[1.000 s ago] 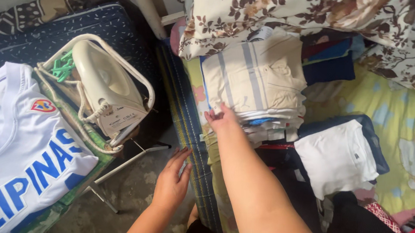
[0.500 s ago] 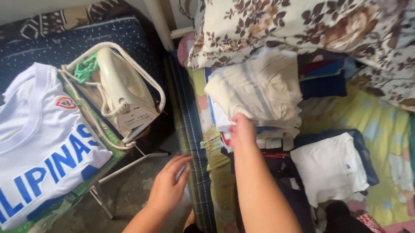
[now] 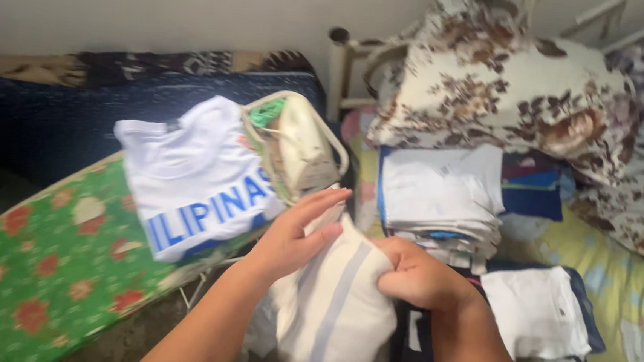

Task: The person picks up clothing items from a bed, folds them on an ironing board, and then places the folded stacks into a closet shelf.

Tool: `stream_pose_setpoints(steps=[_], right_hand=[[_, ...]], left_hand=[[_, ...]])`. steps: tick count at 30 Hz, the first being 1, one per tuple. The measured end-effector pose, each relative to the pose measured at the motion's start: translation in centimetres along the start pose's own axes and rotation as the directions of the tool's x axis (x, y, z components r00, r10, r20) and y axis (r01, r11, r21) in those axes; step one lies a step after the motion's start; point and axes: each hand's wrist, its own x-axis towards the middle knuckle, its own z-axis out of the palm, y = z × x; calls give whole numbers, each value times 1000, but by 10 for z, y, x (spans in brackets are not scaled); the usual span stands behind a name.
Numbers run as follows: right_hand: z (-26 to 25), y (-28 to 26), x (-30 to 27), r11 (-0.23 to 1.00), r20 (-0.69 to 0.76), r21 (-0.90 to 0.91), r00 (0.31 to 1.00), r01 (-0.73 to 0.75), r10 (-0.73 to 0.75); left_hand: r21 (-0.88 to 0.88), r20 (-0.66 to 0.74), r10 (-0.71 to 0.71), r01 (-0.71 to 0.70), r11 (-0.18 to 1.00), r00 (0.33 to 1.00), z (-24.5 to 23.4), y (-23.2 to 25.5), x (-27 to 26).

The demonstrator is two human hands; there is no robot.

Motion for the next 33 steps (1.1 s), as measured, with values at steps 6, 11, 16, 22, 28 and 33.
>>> stream_pose_setpoints(steps=[6, 11, 16, 22, 28, 33], right_hand=[[82, -31, 49, 967, 412, 56, 876, 250, -251], [120, -18, 114, 985, 229, 98, 960, 142, -161], [195, -56, 201, 899, -162, -435, 977, 53, -136], [299, -93, 241, 213, 157, -908, 765, 361, -625], [320, 35, 289, 264, 94, -924, 833, 278, -546], [321, 132, 299, 248, 166, -951, 982, 185, -95]], left_hand=[[-174, 320, 30, 28, 984, 947, -87, -25, -69], [-50, 2, -161, 161, 986, 987, -196, -19, -145], [534, -241, 67, 75, 842, 968, -322, 35, -190], [742, -505, 409, 140, 656, 760, -385, 67, -249], [755, -466, 217, 257, 604, 858, -392, -33, -341], [708, -477, 13, 376, 598, 879, -359, -128, -418]])
